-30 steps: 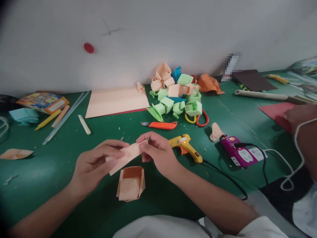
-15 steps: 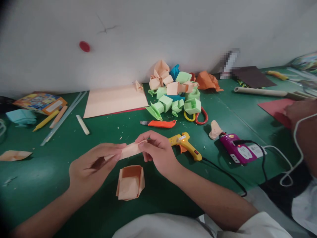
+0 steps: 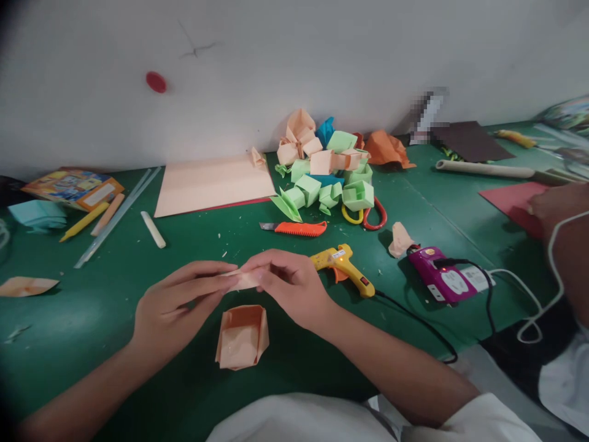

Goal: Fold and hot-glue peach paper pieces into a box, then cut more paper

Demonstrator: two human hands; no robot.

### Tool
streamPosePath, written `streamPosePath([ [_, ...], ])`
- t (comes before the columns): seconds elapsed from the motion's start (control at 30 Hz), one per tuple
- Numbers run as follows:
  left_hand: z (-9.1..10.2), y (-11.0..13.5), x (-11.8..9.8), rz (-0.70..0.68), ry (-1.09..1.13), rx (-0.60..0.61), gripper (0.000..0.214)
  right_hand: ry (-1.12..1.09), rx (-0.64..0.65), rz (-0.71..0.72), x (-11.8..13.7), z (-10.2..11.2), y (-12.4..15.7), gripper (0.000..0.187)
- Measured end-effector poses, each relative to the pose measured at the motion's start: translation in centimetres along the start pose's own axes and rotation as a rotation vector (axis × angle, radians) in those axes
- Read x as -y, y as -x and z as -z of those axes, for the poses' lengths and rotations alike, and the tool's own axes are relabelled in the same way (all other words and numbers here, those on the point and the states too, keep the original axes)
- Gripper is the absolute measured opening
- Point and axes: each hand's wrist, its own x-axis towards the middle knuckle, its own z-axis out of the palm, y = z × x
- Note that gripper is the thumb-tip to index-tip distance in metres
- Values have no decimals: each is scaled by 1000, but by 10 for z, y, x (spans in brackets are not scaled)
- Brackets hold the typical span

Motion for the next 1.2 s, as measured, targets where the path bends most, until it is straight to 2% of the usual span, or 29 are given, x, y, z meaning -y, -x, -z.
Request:
streamPosePath([
  [0.13,2,0,-1,56,33,-36,32,-9,-30,-39,0,-1,1,16],
  [0.23,4,0,-3,114,192,13,41,-27,-56,-57,-2,-2,2,12],
  [0.3,4,-3,-4,253,377,75,42,27,-60,-24,-3,-2,3,8],
  [0.43,0,-17,-7,641,644,250,33,176,-19,67,0,-4,6,10],
  [0.53,-3,-26,-11,740,743,347,28,186,-24,104,3,-7,8,16],
  [0.7,-5,-32,-15,770,759,258,21,-26,-62,-54,2,-10,6,28],
  [0.77,-8,-34,-16,784,810,250,24,-69,-79,-68,2,-10,6,31],
  [0.87,-12,-38,-16,777,867,252,28,-55,-129,19,5,-8,5,30],
  [1.0,-13,-42,-18,720,837,255,28,72,-187,153,11,-6,6,29],
  [1.2,-11,-43,-20,580,715,283,30,129,-164,233,15,-5,8,28],
])
